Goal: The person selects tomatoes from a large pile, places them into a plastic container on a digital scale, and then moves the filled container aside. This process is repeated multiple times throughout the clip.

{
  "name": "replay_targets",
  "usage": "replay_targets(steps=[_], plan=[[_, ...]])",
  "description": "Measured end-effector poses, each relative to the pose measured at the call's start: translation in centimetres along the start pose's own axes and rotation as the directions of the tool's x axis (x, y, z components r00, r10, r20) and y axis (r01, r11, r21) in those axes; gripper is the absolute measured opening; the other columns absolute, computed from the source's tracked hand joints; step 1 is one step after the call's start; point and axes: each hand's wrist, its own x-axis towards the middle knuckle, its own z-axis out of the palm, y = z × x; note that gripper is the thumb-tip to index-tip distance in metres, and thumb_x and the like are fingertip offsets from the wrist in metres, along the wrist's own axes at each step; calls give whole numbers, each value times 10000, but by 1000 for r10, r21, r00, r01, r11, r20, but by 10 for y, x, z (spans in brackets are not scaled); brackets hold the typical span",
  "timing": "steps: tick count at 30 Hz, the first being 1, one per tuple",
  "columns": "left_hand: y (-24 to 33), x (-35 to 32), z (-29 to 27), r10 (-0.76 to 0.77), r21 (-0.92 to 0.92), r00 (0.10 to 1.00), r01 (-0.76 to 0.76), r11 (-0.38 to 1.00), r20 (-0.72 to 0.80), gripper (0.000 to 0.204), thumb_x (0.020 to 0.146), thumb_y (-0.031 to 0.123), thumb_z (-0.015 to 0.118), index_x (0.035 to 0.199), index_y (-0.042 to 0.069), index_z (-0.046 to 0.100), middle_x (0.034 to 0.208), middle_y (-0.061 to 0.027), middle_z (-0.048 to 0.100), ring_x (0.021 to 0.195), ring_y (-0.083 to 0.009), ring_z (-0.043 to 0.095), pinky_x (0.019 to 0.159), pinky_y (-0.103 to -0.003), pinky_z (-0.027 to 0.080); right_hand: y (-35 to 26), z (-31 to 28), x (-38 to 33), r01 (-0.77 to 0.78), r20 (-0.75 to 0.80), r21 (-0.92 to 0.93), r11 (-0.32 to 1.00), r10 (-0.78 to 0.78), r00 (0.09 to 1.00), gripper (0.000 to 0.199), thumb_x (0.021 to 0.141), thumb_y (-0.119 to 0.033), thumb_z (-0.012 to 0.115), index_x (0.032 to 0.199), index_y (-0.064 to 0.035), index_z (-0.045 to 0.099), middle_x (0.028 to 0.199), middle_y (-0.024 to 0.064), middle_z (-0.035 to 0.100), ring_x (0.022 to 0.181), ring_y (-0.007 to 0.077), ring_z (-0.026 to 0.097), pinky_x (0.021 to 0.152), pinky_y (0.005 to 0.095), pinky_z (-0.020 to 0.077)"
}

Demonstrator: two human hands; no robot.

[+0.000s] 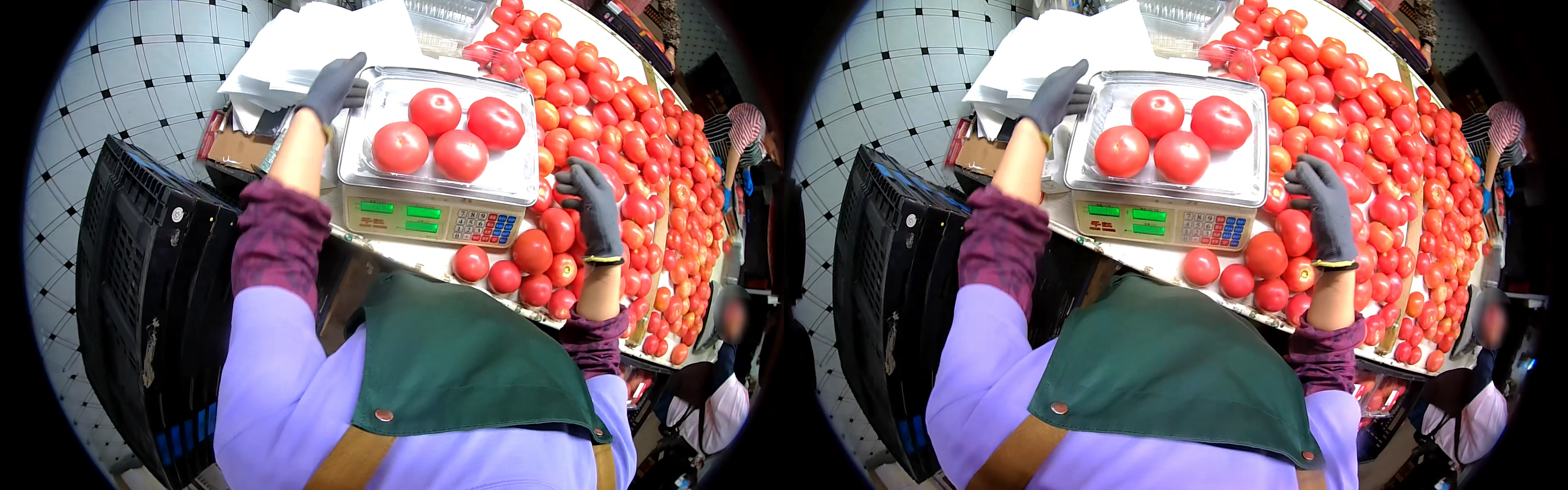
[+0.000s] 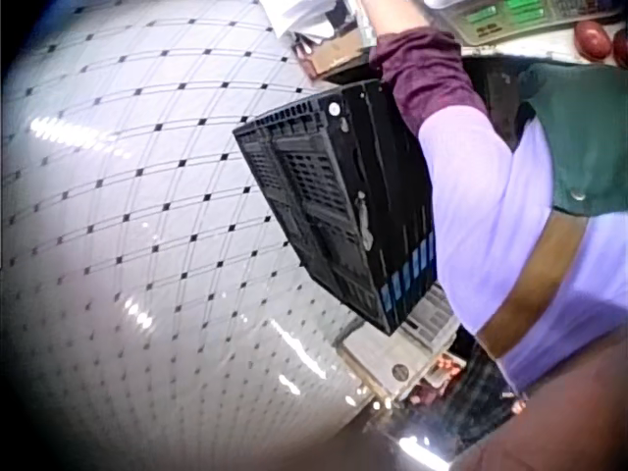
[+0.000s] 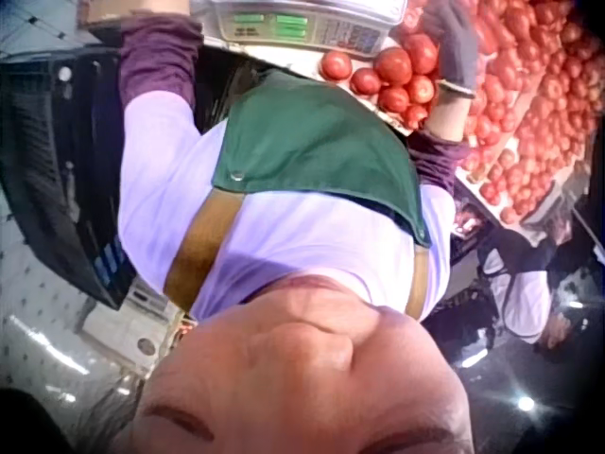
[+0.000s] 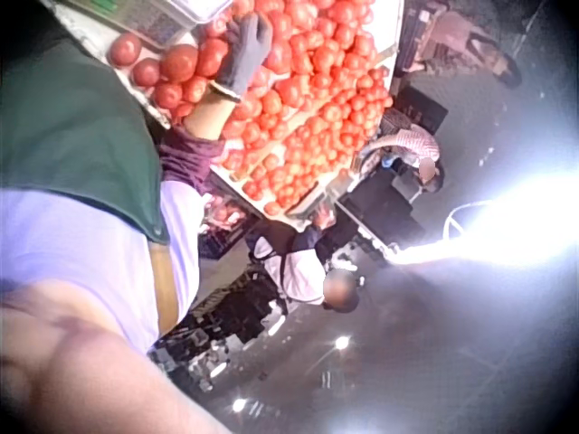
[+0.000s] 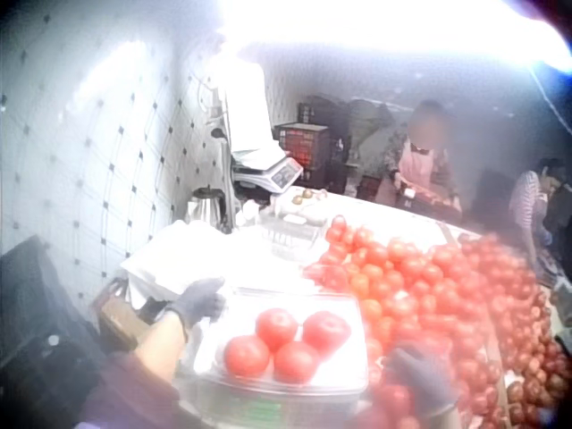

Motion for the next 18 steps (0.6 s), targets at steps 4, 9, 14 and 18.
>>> replay_targets(steps=[4,9,14,18], plan=[[17,35,26,2,-43,1000,-1,999,23,705,878,540,548,1311,3,400,1064,-169,574,925,-241,588,767,-369,482,10,28,-10,-182,21,137,974,181,983,333,929,-324,546,1100,-38,559,881,74,658,755,151,634,622,246,486],[42,-2,18,190,-399,945,-71,914,267,769,894,630,419,1366,24,380,1267,-210,522,1164,-313,509,945,-402,390,11,41,-3,-356,238,355,865,284,929,493,932,-516,480,1032,-44,579,802,66,659,674,163,635,564,252,498],[0,-94,16,524,792,804,-502,347,280,726,821,412,663,1366,0,416,1330,-179,490,1147,-262,524,1008,-378,378,7,38,-2,-389,219,342,855,330,918,384,928,-409,526,981,-34,587,794,87,660,650,165,632,551,247,491],[-26,-144,16,-10,278,1000,10,961,-2,408,885,362,585,1063,-5,602,939,-105,624,740,-146,592,641,-265,497,10,35,-1,-323,244,218,921,269,932,202,859,-195,627,934,-11,589,797,101,656,662,158,637,578,244,499]])
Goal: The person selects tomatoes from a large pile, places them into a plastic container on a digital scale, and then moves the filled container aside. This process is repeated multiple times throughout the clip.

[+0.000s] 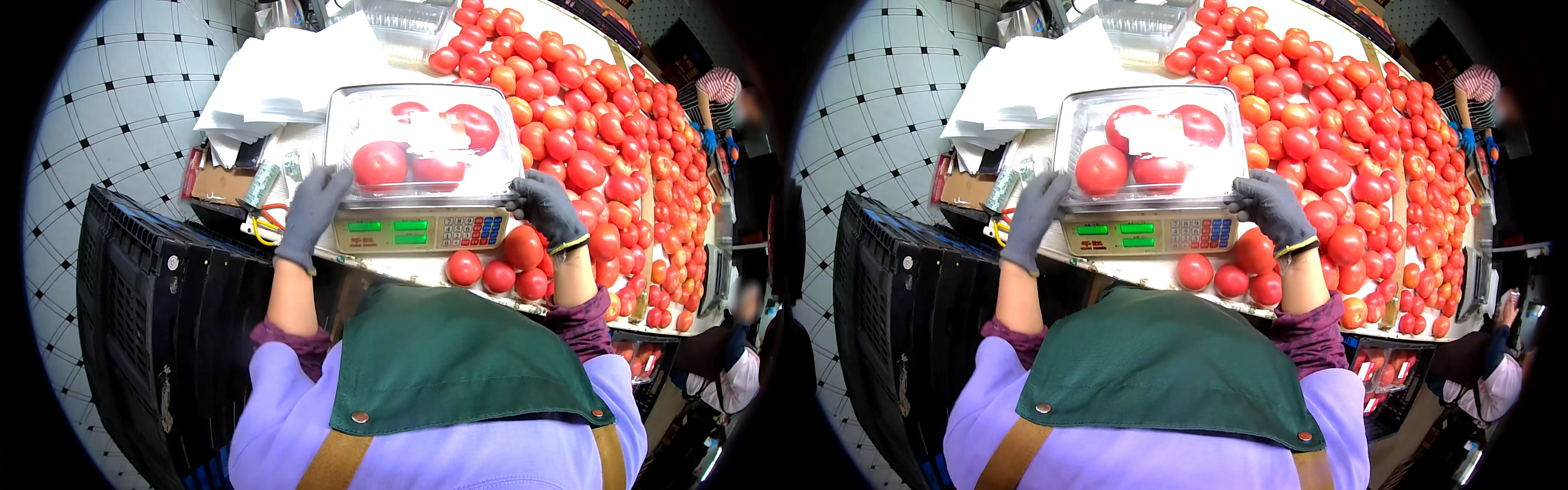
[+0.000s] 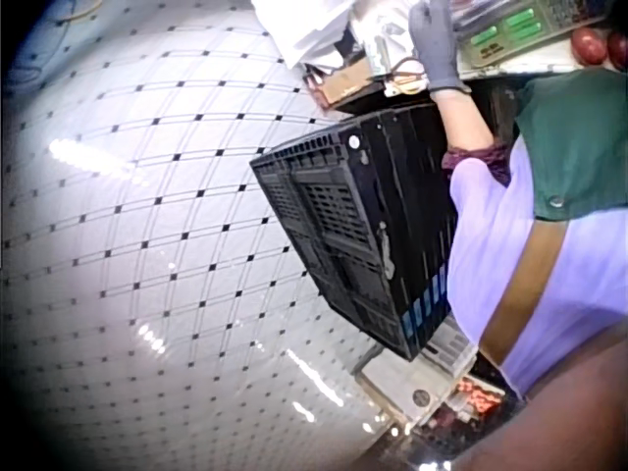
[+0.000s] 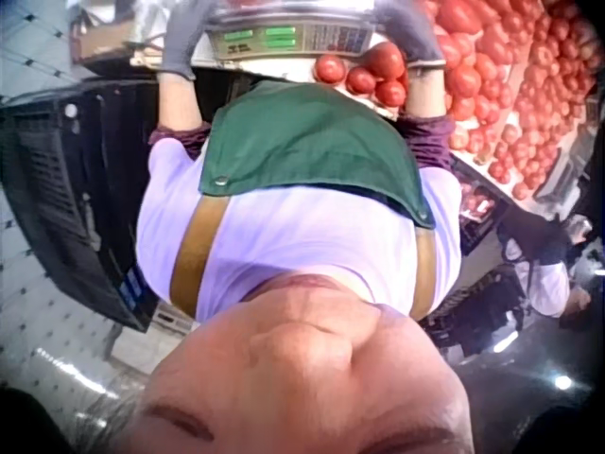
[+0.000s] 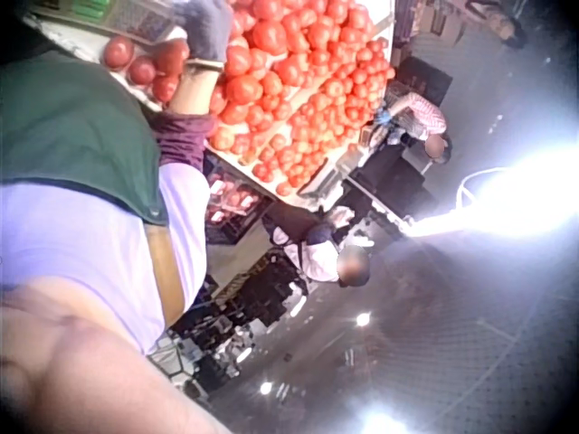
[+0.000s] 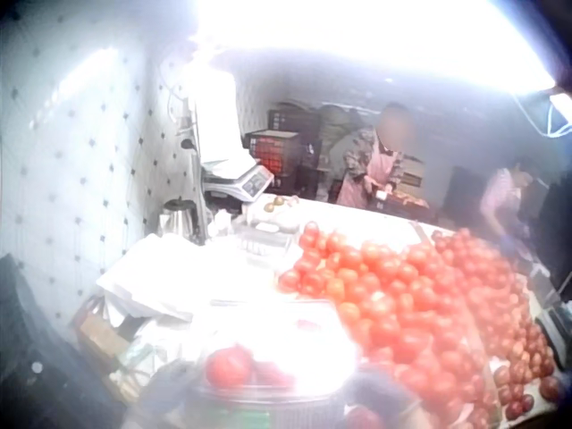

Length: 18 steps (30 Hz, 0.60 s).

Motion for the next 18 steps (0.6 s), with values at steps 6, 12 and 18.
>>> replay_targets(steps=[6,12,18], plan=[[-18,-19,9,8,-409,995,34,912,101,216,901,261,510,802,73,548,673,-21,579,515,-57,468,455,-207,365,13,3,0,38,5,-87,996,-37,999,197,872,-195,559,915,-3,571,783,91,635,648,140,597,577,245,484],[-14,-16,35,-90,-586,994,39,809,-57,151,882,191,536,780,80,546,587,-22,541,438,-59,416,409,-195,322,22,17,1,132,-161,-130,983,-153,975,185,904,-214,514,892,-31,536,707,45,566,572,108,509,520,232,423],[-55,-30,1,-189,-799,971,-2,601,-144,188,906,236,538,851,58,563,697,-41,595,490,-65,475,420,-196,314,48,83,-27,-41,-6,307,951,45,999,238,929,-254,562,1011,-31,565,844,79,626,700,146,579,584,252,470]])
